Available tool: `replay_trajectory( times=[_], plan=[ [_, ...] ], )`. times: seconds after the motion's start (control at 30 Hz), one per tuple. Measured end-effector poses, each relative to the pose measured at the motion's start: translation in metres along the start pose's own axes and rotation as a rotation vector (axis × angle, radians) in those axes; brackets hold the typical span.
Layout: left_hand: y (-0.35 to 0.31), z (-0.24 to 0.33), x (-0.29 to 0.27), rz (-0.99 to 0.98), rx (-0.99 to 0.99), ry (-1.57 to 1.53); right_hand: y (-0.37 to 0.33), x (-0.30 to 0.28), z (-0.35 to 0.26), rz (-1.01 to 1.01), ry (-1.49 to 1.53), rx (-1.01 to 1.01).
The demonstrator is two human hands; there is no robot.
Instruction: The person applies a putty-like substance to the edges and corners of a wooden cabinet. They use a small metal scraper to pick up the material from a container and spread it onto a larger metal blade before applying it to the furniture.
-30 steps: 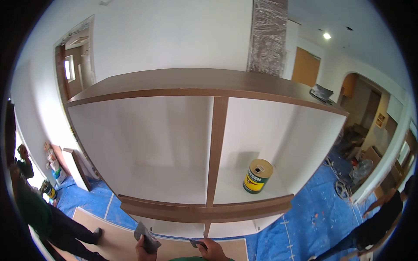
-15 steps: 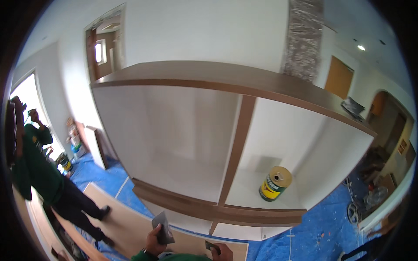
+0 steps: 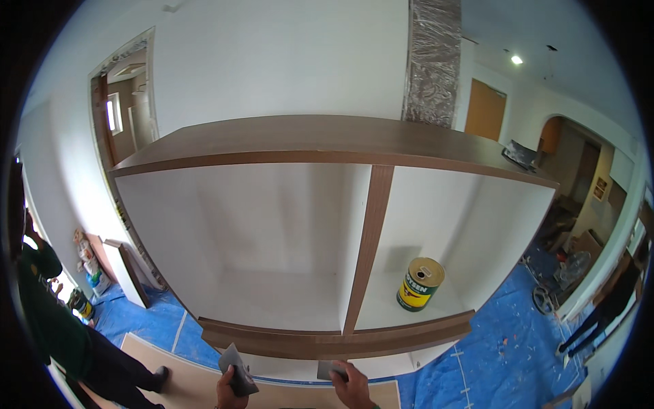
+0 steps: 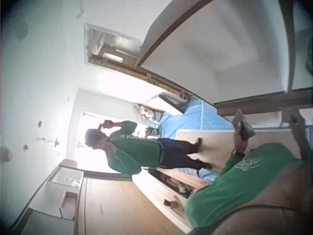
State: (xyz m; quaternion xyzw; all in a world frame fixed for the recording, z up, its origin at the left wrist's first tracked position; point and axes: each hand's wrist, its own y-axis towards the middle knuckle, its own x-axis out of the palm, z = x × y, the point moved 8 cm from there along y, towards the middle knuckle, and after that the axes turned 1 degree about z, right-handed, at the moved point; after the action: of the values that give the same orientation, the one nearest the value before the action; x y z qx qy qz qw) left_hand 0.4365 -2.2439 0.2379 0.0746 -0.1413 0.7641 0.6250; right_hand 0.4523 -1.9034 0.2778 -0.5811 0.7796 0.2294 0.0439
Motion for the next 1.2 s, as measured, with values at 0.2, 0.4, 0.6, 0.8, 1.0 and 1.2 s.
replay_trajectory(
  times=[0.2, 0.4, 0.6, 0.8, 1.0, 1.2],
  plan=[
    [0.038, -0.017, -0.046, -0.073, -0.151, -0.311, 0.067, -0.005, -0.084, 0.125, 0.029, -0.073],
    [0.060, -0.003, -0.041, -0.012, -0.392, -0.487, 0.121, -0.030, -0.178, 0.135, -0.059, -0.302],
    [0.088, 0.019, 0.001, -0.024, -0.292, -0.515, 0.182, -0.063, -0.273, 0.151, -0.331, -0.666],
    [0.118, -0.010, 0.032, -0.110, -0.271, -0.521, 0.235, -0.079, -0.318, 0.188, -0.561, -0.715],
    [0.117, 0.000, 0.059, -0.014, -0.219, -0.502, 0.265, -0.051, -0.320, 0.180, -0.756, -0.773],
    [0.130, -0.004, 0.056, 0.009, -0.208, -0.472, 0.275, -0.019, -0.322, 0.139, -0.923, -0.838]
  ],
)
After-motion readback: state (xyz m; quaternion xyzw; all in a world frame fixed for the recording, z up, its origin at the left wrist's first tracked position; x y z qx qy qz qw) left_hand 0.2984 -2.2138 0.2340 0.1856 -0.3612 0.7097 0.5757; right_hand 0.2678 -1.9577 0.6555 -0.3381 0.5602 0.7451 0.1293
